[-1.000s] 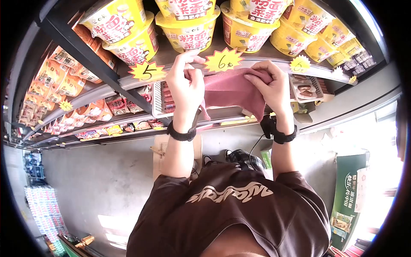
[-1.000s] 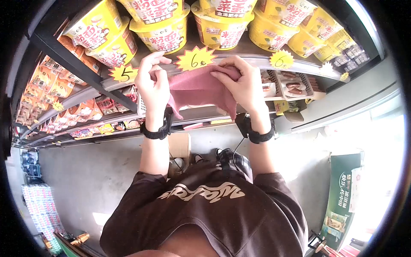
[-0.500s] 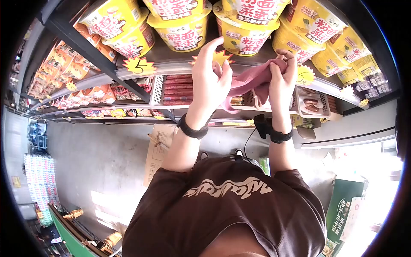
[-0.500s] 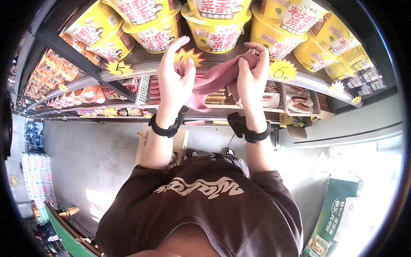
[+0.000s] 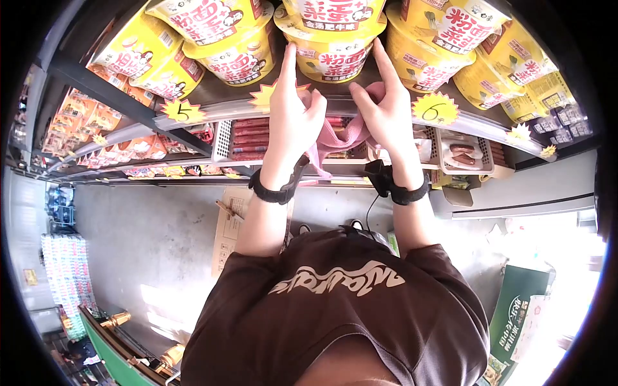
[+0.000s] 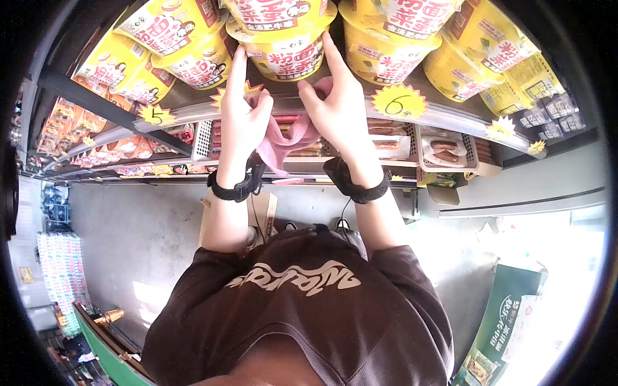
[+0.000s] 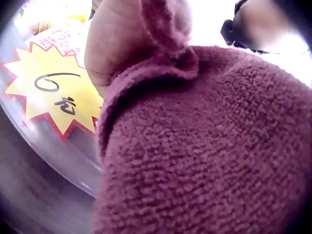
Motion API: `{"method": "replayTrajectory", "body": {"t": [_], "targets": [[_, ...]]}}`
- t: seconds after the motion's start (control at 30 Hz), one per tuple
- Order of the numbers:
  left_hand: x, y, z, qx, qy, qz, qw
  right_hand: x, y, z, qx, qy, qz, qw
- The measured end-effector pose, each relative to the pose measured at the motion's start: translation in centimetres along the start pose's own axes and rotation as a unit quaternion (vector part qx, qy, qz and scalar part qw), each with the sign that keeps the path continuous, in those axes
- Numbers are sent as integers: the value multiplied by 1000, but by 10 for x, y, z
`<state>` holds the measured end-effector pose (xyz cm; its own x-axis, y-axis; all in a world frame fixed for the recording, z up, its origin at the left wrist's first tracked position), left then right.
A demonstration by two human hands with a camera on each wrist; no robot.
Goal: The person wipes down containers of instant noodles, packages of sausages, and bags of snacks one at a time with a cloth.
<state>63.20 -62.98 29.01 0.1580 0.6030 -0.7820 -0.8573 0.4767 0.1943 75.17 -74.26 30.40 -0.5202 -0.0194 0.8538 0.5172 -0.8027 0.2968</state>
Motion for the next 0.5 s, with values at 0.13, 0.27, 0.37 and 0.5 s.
{"method": "replayTrajectory", "body": {"t": [0.13,0.27,0.37,0.5], "targets": [[1,1,4,-21,-45,26,998,5,3,5,-5,18,-22,1000],[-2,11,9,-16,-46,22,999,3,6,11,-5,35,-31,999],[6,10,14,-31,-28,-20,999,3,6,11,-20,47,-23,998],[-7,12,15,-23,-33,-3,999,-3,1,13,-19,39,-17,999]]}}
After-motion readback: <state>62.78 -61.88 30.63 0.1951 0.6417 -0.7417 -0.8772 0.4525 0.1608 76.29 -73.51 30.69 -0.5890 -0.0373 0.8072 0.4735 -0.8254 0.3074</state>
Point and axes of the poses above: each hand's wrist, its own z-axis towards the middle knuckle, its own y-axis out of the back of the hand, x = y × z, the point moved 6 cm from there along z, towards the middle knuckle, and after that the axes turned 3 degrees about -x, right-handed, at the moved point
